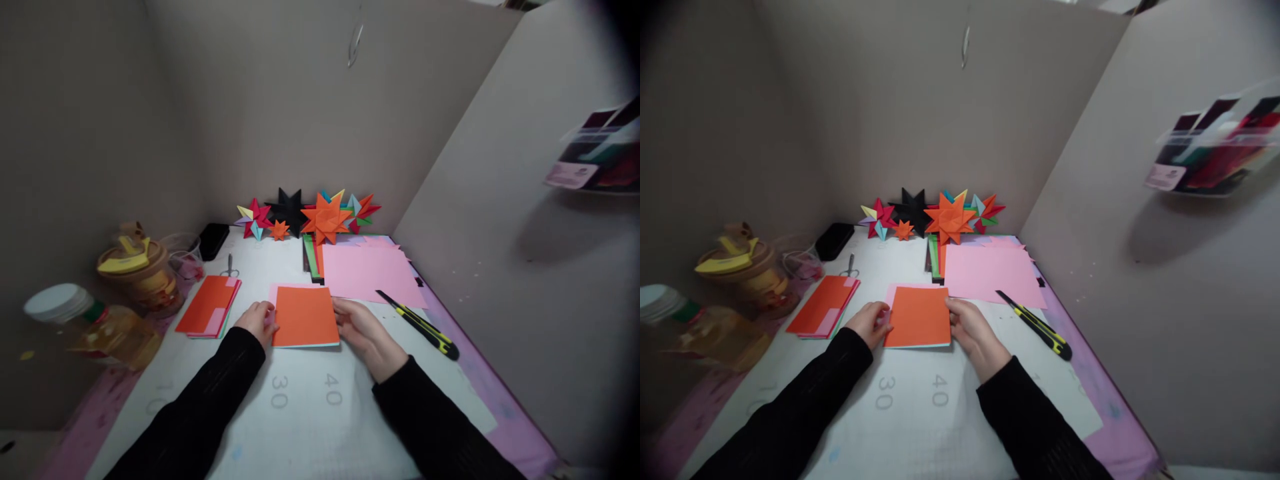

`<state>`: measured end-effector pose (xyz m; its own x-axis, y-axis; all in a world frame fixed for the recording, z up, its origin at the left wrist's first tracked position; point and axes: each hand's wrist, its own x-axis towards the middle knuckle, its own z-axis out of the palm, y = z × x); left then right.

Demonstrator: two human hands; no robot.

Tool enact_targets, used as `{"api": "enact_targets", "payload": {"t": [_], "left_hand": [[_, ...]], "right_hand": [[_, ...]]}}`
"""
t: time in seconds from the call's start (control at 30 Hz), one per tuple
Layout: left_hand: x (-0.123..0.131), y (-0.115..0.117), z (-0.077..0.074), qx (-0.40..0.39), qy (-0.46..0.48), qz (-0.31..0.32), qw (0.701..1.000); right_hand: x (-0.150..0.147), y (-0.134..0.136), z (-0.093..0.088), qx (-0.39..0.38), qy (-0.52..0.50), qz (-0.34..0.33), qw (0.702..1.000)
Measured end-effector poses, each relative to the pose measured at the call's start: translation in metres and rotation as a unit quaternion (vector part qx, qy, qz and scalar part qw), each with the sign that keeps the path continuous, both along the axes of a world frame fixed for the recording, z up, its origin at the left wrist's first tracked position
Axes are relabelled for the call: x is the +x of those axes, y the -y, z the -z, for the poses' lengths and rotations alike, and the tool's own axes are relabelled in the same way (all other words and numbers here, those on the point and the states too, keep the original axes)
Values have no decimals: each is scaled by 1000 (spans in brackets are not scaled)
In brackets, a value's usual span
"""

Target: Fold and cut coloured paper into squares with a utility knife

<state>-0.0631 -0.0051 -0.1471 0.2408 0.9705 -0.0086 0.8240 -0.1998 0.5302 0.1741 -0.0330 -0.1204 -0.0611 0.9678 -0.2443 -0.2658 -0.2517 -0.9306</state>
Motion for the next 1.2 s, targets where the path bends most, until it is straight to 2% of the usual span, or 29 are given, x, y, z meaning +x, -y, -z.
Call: {"api": "enact_targets", "payload": {"t": [0.1,0.17,0.23,0.3,0.37,0.4,0.5,0.57,0.63,0.73,0.87,0.93,1.03,1.13,1.2], "left_hand": [[-2,-1,3,2,10,4,1000],[-3,-2,5,4,24,-1,1000],[-4,-2,7,25,57,-30,998],[-5,-3,8,52,126,-82,987],[-4,-4,8,26,259,-126,957],[-2,-4,7,-16,338,-128,932],[3,-1,5,-167,511,-50,842],[8,2,3,-178,552,-7,815],[11,6,1,-121,563,-6,818],[12,8,-3,-55,529,-6,847],[11,5,-4,9,490,-36,871],[12,4,-1,-6,491,-40,870],[16,6,3,-50,494,-26,867],[17,8,1,-53,484,-15,873],[16,8,0,-52,473,-7,879]], "right_hand": [[1,-4,-3,-50,-12,-62,997],[-3,-5,1,-38,11,-92,995],[-9,-6,7,1,40,-81,996],[-11,-7,13,41,47,-41,997],[-9,-9,17,65,27,-9,997],[-8,-10,18,71,15,-2,997],[-4,-11,21,70,-10,-7,997],[-4,-10,22,74,-13,-13,997],[-7,-8,24,101,-9,6,995],[-12,-8,24,152,19,56,987],[-16,-9,26,154,41,31,987],[-17,-9,27,149,37,10,988],[-19,-8,26,143,62,20,988],[-18,-8,22,160,85,33,983],[-17,-8,19,183,75,14,980]]}}
